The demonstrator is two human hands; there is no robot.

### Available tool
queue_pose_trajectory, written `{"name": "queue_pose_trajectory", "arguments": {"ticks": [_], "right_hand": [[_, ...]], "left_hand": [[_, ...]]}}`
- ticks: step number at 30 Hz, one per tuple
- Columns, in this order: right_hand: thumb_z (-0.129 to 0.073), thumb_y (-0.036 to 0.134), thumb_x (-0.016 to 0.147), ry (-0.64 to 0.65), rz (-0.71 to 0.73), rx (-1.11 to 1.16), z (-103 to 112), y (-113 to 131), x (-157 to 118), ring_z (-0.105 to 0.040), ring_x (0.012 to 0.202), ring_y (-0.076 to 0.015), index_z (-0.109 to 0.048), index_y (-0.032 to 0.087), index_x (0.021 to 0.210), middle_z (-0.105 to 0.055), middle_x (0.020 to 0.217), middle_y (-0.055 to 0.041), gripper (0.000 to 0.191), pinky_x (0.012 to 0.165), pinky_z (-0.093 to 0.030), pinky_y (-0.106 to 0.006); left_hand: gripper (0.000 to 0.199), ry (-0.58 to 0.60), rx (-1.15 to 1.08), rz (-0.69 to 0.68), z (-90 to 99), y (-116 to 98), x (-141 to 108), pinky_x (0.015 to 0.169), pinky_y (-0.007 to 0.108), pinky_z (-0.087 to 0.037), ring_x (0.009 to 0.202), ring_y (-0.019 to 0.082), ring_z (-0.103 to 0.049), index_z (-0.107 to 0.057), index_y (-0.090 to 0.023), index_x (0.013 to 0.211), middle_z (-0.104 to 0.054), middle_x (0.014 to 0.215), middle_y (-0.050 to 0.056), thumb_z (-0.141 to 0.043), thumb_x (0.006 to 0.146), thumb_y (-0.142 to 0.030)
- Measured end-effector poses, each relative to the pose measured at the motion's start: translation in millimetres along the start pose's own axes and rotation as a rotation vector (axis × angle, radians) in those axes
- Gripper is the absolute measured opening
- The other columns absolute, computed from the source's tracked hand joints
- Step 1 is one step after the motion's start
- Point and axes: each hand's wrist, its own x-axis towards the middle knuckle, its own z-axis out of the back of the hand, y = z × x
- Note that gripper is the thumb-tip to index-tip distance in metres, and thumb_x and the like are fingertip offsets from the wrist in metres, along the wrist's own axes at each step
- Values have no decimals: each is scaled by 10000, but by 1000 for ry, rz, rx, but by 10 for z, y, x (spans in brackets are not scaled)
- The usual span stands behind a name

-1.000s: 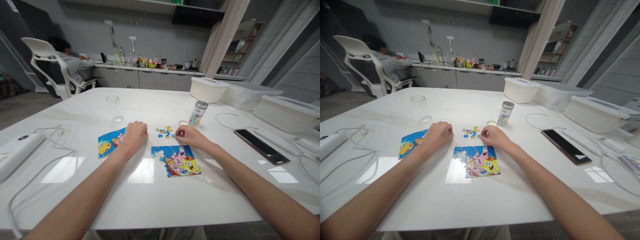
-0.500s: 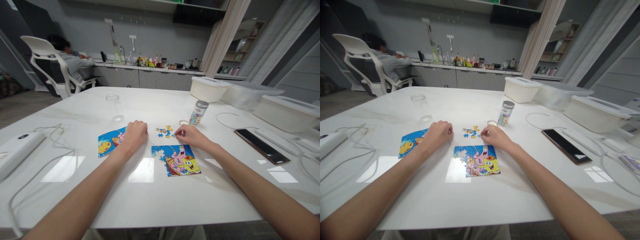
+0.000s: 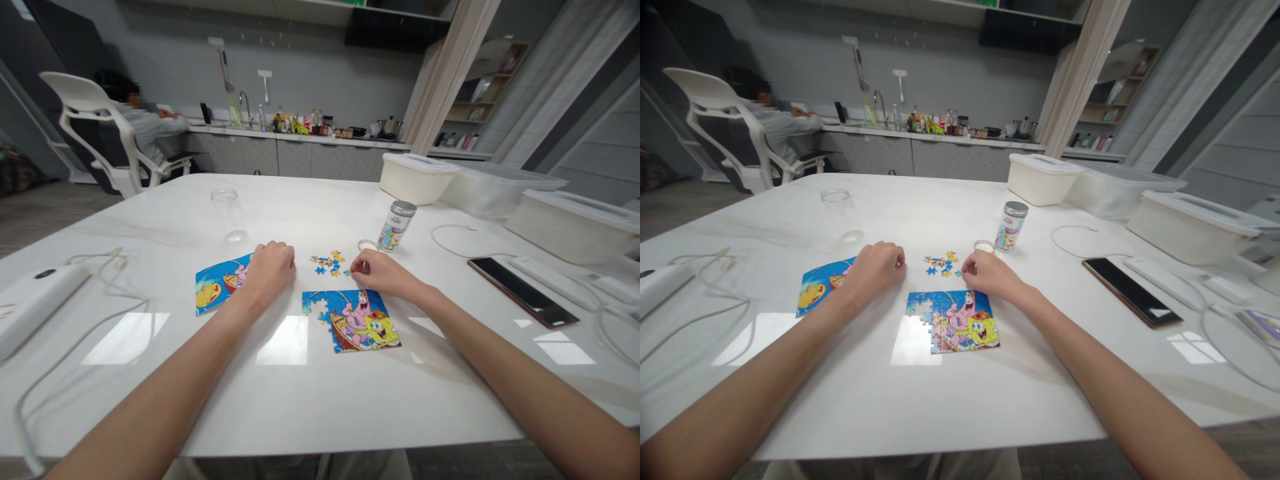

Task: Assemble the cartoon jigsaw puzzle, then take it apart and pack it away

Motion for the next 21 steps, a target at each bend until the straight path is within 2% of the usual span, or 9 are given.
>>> {"name": "queue_pose_trajectory", "arguments": {"ticks": [8,21], "right_hand": [[-623,177,753,-18,-35,-58,25,-11,7,-607,741,-166,-654,170,823,-659,838,-56,76,670,-443,-271],[-583,115,733,-11,-46,-13,43,23,-1,-582,687,-149,-609,179,756,-640,746,-25,73,621,-412,-255]], "left_hand": [[246,-5,6,-24,-20,0,12,715,349,-411,860,240,-621,-688,-147,843,-704,898,110,-446,819,-110],[254,18,2,-26,12,-13,-1,721,358,-406,887,254,-623,-689,-142,864,-701,905,118,-440,826,-112]]}}
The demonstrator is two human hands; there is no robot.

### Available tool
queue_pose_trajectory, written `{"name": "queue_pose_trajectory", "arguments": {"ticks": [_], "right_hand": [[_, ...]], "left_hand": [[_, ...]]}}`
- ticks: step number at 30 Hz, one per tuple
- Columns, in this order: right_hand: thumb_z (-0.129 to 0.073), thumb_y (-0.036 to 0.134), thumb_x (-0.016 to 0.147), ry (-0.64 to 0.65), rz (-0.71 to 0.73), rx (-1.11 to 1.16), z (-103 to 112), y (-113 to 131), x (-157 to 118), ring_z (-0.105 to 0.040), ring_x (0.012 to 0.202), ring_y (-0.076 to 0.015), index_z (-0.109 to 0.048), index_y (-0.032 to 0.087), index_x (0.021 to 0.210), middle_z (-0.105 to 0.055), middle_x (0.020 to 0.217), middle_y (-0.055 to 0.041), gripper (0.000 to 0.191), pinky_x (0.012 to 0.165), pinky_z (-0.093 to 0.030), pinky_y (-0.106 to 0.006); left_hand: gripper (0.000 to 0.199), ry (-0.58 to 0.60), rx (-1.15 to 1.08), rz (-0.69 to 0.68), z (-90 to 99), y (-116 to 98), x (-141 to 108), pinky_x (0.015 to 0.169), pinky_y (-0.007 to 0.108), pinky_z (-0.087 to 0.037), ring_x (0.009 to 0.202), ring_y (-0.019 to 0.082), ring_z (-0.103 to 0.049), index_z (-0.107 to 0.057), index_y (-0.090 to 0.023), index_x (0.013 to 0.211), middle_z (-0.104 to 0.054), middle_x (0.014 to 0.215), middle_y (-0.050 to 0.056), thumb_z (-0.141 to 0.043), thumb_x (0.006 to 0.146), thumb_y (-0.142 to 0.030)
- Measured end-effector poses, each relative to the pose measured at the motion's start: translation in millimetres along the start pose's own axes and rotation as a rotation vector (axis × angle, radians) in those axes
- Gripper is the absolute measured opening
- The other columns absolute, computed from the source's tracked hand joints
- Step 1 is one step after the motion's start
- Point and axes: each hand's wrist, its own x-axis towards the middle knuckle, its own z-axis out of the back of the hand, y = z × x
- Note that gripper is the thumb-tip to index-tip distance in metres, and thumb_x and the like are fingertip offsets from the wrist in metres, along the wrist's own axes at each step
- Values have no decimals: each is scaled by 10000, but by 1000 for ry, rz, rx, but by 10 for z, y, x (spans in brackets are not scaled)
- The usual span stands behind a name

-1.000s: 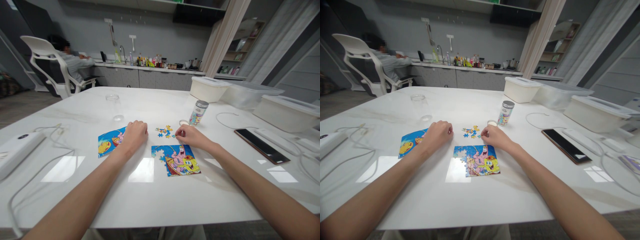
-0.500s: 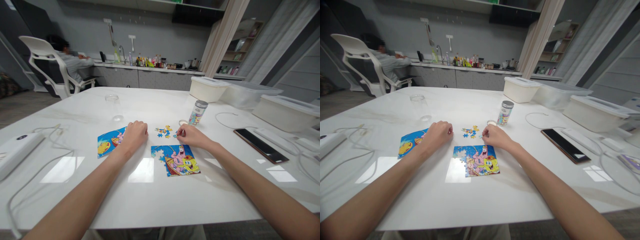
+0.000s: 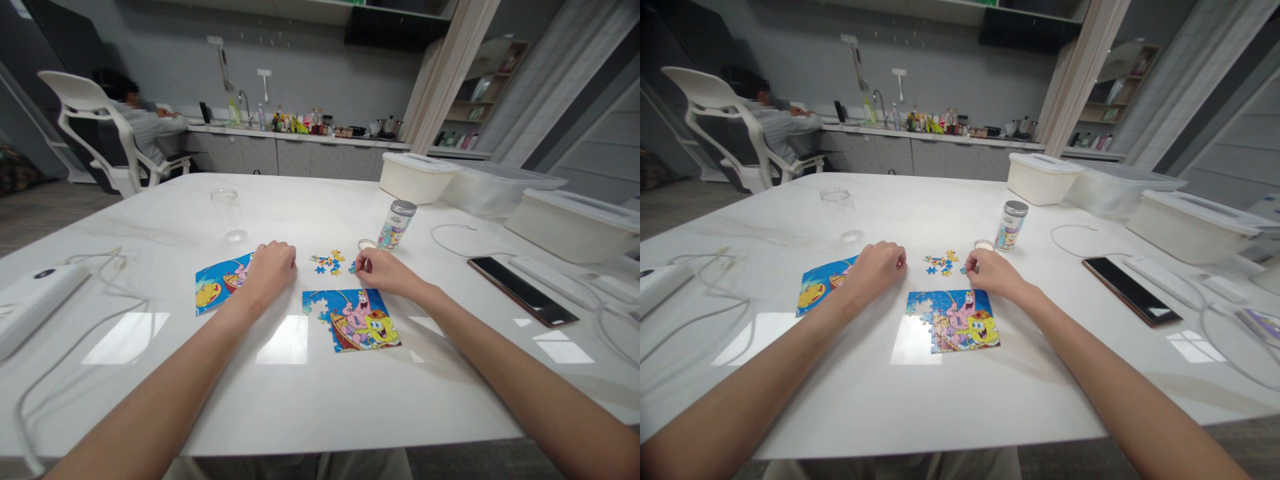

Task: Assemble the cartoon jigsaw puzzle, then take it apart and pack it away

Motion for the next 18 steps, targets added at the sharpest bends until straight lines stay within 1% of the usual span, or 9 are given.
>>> {"name": "queue_pose_trajectory", "arguments": {"ticks": [12,18], "right_hand": [[-570,128,734,-6,16,10,-33,-56,7,-568,658,-143,-567,186,759,-620,724,-14,64,581,-392,-246],[-571,130,721,-12,36,14,-46,-76,15,-572,641,-140,-566,189,775,-626,718,-8,80,578,-398,-240]], "left_hand": [[244,9,-12,6,20,-26,-4,727,349,-420,881,242,-621,-685,-152,840,-705,905,114,-451,807,-92],[269,12,-9,12,33,-72,-21,752,364,-433,900,248,-624,-686,-142,878,-707,924,128,-431,815,-86]]}}
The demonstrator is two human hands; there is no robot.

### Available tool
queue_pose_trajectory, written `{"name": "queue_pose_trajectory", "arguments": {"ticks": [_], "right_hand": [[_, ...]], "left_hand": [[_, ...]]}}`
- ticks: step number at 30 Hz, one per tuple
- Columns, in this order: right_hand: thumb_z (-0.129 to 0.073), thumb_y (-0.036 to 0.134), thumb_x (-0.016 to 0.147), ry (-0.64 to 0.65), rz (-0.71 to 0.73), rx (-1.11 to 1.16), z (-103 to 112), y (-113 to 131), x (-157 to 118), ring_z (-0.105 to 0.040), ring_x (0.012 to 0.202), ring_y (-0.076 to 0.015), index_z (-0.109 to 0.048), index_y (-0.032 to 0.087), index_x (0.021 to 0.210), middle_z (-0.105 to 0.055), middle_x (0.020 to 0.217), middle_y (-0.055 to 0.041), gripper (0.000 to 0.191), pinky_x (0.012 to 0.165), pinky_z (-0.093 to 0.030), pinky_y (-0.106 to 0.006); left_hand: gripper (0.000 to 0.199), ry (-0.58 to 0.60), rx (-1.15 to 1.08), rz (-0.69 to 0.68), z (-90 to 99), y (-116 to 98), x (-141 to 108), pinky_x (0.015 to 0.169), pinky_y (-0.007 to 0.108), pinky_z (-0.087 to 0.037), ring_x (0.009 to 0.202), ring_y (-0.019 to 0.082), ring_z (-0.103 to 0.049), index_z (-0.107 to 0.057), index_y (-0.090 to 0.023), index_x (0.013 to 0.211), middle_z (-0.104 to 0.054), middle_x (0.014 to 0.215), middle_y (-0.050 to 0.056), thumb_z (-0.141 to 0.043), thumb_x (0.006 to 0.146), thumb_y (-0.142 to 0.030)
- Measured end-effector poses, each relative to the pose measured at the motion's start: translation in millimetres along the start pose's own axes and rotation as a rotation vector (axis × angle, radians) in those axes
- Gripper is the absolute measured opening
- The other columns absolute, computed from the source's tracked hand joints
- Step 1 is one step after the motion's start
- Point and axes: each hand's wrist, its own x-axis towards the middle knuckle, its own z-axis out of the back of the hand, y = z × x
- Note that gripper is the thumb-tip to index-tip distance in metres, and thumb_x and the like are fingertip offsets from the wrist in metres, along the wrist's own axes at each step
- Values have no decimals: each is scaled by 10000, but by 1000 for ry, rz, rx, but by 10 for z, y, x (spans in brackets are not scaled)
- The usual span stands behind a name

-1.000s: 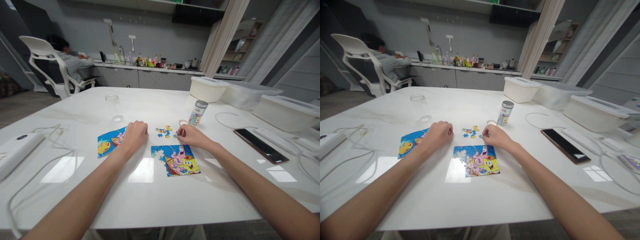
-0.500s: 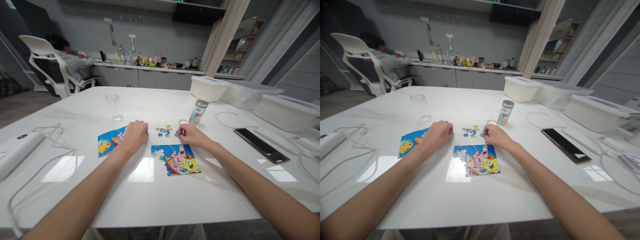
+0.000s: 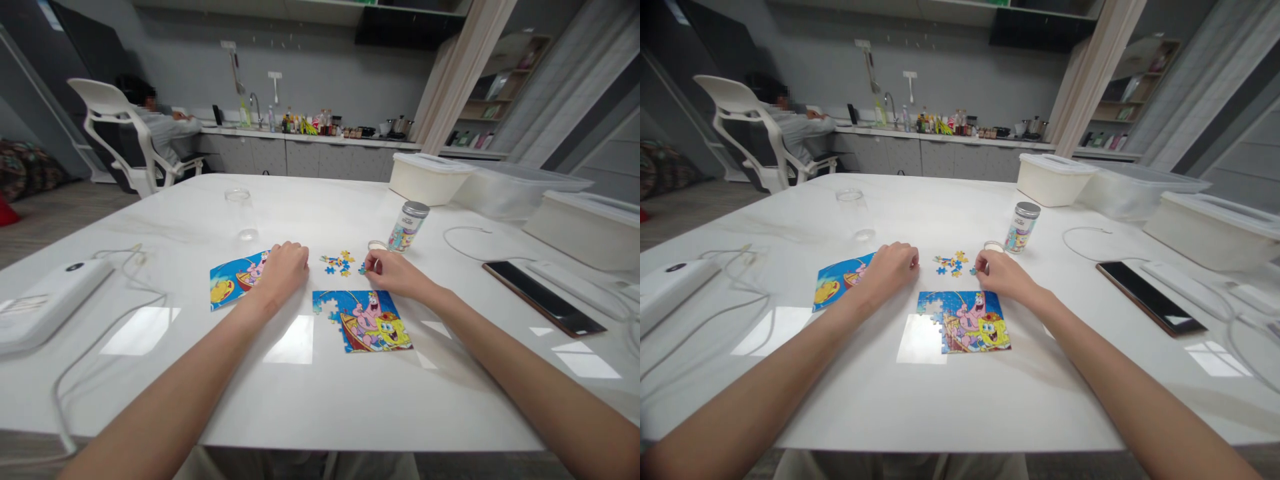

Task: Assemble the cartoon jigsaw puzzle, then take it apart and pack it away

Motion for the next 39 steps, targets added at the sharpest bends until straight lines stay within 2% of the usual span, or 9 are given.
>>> {"name": "queue_pose_trajectory", "arguments": {"ticks": [8,24,32,39], "right_hand": [[-564,157,739,6,-13,5,-25,-9,7,-581,642,-155,-570,194,808,-620,695,-3,78,601,-409,-255],[-567,164,746,-4,1,36,-39,-24,9,-576,627,-147,-563,193,793,-625,686,-5,56,599,-420,-251],[-608,211,754,-61,-1,48,-40,-43,18,-615,685,-171,-671,194,843,-675,742,-27,110,635,-441,-279],[-607,221,760,-113,-17,75,-16,-8,23,-624,695,-182,-712,197,790,-685,723,-32,112,658,-450,-308]], "left_hand": [[267,-2,-30,-9,-57,6,11,789,391,-442,942,266,-625,-689,-126,896,-699,936,142,-438,816,-84],[224,-12,2,-25,-72,-11,-1,760,347,-437,910,238,-627,-681,-129,856,-703,900,112,-461,816,-113],[258,-4,9,-27,-24,-19,-11,752,348,-439,902,234,-632,-689,-128,875,-705,903,123,-437,825,-105],[261,0,1,-38,-38,-19,-8,745,352,-439,900,246,-634,-688,-111,878,-703,906,129,-432,828,-103]]}}
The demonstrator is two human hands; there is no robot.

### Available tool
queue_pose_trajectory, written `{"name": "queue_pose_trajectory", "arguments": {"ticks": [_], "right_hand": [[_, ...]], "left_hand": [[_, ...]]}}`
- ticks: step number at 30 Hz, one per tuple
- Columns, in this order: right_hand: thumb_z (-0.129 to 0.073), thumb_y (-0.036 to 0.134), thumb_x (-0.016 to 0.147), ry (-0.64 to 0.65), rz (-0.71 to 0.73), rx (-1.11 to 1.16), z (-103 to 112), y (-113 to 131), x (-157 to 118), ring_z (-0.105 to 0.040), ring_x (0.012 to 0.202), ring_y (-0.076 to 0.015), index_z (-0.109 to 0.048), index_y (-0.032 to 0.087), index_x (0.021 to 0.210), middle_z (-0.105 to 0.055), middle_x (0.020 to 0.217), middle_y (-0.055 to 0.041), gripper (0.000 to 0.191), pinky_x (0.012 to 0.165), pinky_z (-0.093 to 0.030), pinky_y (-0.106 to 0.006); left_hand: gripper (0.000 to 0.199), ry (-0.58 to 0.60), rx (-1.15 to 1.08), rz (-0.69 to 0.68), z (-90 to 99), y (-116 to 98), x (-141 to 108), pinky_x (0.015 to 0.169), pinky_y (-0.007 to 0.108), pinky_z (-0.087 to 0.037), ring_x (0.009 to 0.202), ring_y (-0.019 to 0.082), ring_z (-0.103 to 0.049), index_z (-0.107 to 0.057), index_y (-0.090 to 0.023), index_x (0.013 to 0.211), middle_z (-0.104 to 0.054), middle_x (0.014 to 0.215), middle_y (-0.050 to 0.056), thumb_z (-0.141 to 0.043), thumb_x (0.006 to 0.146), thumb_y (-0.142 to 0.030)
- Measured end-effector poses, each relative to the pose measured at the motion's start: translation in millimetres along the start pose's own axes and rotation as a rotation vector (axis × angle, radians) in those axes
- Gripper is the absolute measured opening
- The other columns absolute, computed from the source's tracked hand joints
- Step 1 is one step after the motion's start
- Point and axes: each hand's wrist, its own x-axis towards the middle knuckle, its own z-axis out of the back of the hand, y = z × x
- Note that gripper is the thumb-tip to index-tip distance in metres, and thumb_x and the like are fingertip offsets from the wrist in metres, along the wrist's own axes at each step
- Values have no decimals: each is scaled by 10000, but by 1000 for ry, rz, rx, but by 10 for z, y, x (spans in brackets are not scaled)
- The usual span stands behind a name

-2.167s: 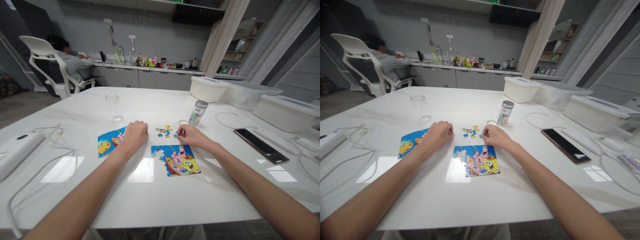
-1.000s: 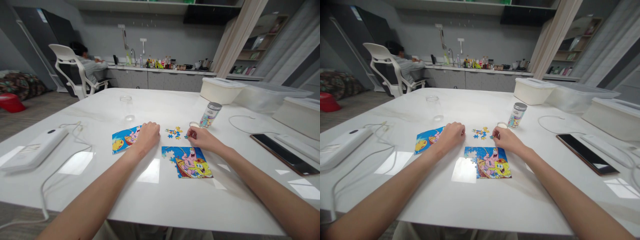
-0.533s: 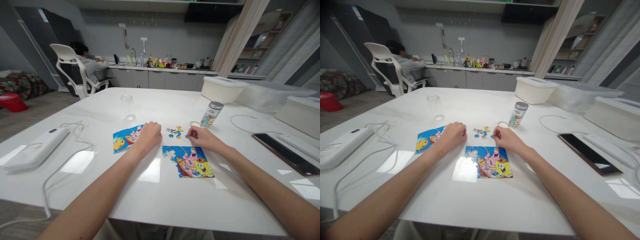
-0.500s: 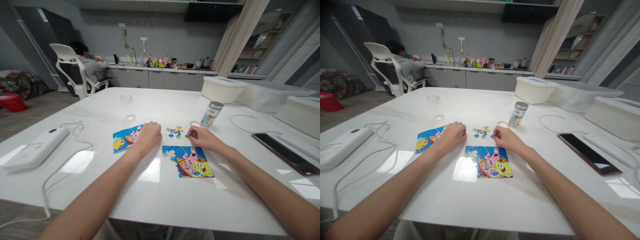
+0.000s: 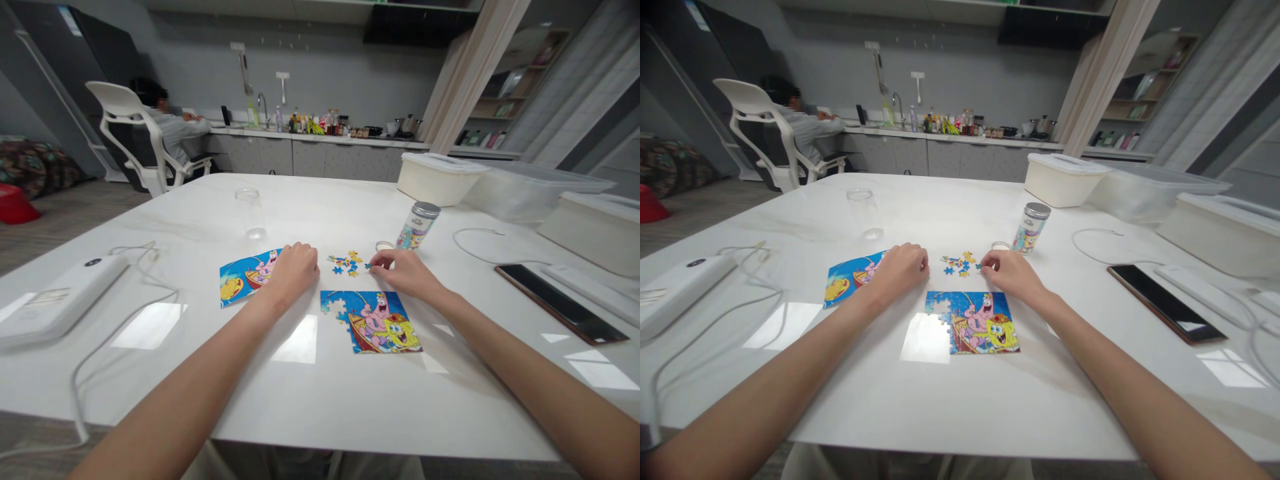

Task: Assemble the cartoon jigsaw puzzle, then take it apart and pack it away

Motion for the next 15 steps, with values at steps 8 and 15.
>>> {"name": "queue_pose_trajectory", "arguments": {"ticks": [8,15], "right_hand": [[-629,324,754,208,40,379,13,270,-68,-634,747,-168,-718,189,791,-716,801,-42,166,633,-466,-286],[-617,234,770,349,83,408,-23,399,-136,-639,773,-156,-744,209,820,-736,869,-40,139,668,-487,-284]], "left_hand": [[254,-17,-2,0,-21,9,2,749,355,-442,891,246,-630,-688,-119,866,-700,891,124,-438,823,-105],[262,-24,0,7,-22,2,12,753,351,-444,880,241,-630,-694,-124,858,-700,878,120,-435,820,-104]]}}
